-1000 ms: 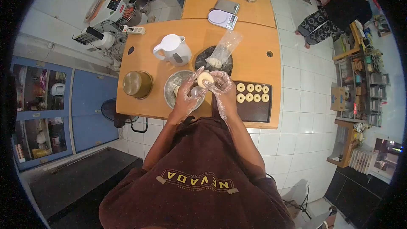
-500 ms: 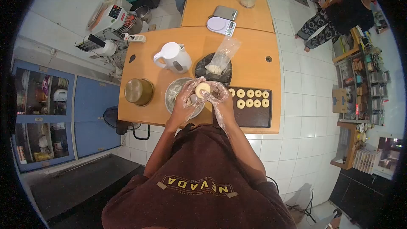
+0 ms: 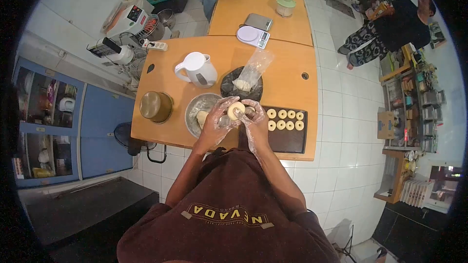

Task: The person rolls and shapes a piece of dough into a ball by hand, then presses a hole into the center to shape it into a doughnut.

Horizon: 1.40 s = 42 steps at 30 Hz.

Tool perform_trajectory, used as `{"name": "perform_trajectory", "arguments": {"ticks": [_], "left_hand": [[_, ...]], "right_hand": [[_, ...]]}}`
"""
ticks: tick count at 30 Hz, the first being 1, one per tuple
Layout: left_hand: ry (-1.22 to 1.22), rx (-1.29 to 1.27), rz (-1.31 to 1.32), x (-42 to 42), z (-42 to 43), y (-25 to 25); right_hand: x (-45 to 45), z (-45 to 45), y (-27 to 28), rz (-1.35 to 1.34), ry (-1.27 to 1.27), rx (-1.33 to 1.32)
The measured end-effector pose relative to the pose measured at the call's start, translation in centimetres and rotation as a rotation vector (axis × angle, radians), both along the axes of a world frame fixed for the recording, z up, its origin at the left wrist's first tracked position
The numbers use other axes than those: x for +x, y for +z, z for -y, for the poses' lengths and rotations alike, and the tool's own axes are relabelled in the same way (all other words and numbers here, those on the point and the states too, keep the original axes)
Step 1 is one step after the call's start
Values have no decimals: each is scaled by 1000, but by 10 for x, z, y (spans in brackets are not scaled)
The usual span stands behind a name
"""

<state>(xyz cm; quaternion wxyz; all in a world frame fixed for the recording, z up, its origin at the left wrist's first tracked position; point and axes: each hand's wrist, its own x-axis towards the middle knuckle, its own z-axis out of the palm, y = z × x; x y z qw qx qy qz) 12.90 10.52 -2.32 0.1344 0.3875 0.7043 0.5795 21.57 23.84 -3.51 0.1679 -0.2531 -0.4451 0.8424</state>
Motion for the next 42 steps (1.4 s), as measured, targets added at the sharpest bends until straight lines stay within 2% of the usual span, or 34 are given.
{"name": "perform_trajectory", "arguments": {"ticks": [5,13,16,19,27,30,37,40,42], "left_hand": [[-10,-22,95,7,-7,4],[-143,39,405,1,9,-8],[-111,-2,464,-1,14,-8],[-90,-7,172,-2,12,10],[-53,-43,17,-43,32,16],[-90,135,368,-62,51,10],[-64,95,565,-89,102,-3],[-93,270,633,-86,115,-7],[-81,321,534,-85,122,1]], "right_hand": [[9,-5,-1,-23,-26,-46],[17,-15,13,-41,123,-53],[13,-9,9,-11,104,-79],[5,1,9,-3,49,-73],[-32,34,23,-59,-22,-131],[-45,47,40,-53,21,-131],[-78,84,45,-25,90,-104],[-91,106,44,-14,88,-58],[-98,124,45,-9,79,-18]]}}
